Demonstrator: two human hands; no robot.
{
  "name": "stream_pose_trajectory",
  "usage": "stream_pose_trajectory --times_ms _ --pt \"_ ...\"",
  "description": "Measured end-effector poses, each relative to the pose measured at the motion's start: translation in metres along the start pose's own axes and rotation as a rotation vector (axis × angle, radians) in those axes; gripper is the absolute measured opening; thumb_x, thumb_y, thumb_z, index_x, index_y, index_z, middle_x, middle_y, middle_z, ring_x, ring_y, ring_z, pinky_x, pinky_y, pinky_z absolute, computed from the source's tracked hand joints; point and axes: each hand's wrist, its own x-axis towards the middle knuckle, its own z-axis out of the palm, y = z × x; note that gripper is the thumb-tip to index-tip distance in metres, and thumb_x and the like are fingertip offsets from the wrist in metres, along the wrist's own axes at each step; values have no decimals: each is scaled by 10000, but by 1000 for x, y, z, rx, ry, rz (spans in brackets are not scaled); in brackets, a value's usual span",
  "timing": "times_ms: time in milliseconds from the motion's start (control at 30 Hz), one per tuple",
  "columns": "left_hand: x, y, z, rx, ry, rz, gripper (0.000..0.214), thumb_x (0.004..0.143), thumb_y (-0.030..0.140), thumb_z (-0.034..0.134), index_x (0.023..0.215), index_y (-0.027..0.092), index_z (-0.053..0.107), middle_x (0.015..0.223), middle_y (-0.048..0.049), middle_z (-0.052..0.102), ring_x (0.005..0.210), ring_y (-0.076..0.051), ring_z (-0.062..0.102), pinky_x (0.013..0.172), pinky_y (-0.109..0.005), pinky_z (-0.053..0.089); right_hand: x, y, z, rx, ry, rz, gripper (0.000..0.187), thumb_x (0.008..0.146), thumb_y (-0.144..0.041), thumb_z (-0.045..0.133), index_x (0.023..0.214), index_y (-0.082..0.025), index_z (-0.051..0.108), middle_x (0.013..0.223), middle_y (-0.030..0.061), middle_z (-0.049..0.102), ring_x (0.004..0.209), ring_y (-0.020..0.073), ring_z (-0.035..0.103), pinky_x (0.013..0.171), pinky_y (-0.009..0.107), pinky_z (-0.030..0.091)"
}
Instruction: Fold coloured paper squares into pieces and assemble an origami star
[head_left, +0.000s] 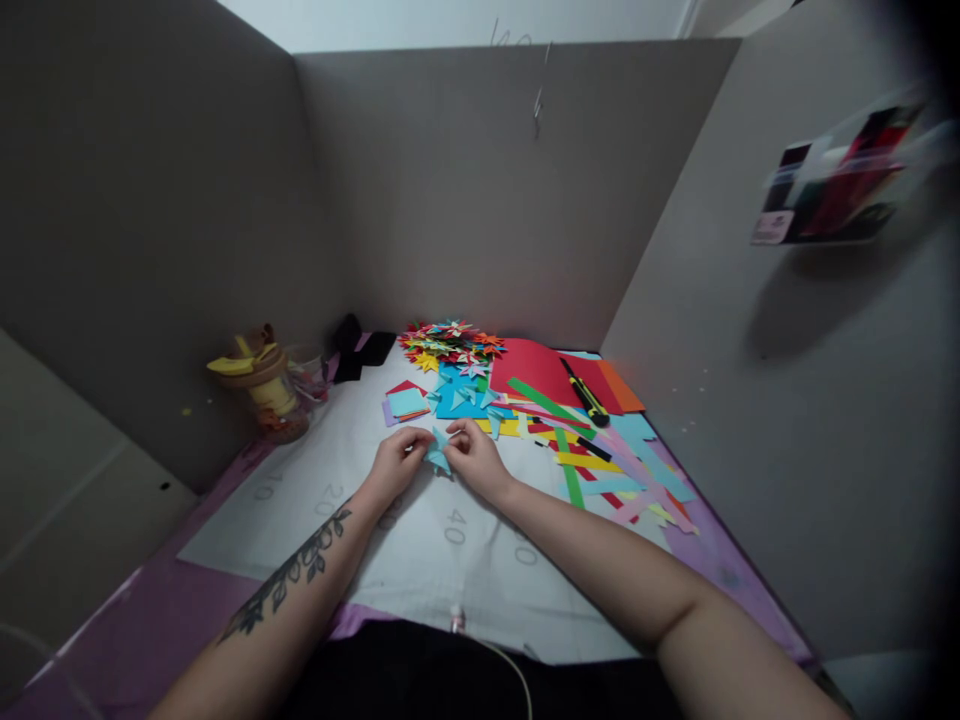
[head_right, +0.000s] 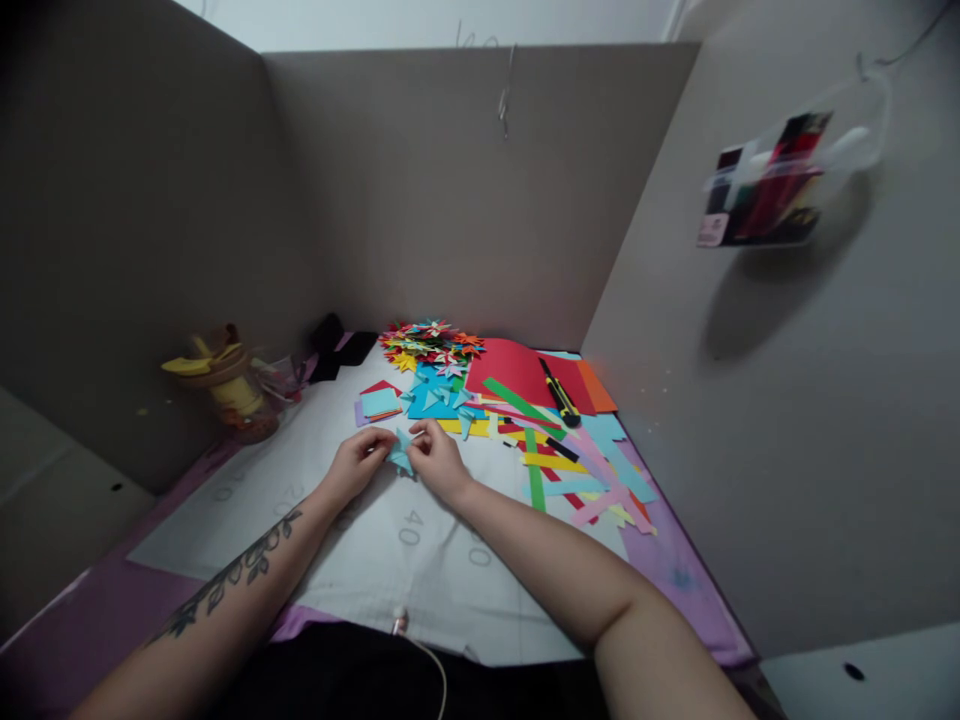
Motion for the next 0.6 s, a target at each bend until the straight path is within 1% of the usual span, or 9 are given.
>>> stream_pose_trajectory --times_ms 133,333,433,600 --pt "-1 3 -1 7 13 -9 158 787 207 549 854 169 687 872 -69 680 828 -173 617 692 -262 495 0 0 0 20 -7 13 223 691 -193 522 908 -203 474 554 -90 471 463 91 461 454 191 360" --pt "-2 1 0 8 6 -47 162 746 242 613 862 162 693 853 -70 669 784 -171 615 654 -259 505 0 2 0 12 -18 0 208 705 -190 507 911 -202 481 534 -94 465 453 89 460 452 191 361" --pt "-1 -2 1 16 -4 -56 145 742 238 612 849 162 675 844 -61 657 782 -168 608 656 -258 498 -1 2 1 -1 -14 -5 205 702 -183 508 904 -206 483 533 -95 473 450 90 463 454 194 357" --pt "-1 -1 1 82 -41 -31 77 765 221 561 751 165 613 784 -38 625 751 -156 571 668 -256 454 -3 -1 1 -24 -26 -11 205 709 -188 503 913 -207 489 543 -91 492 464 93 471 475 202 362"
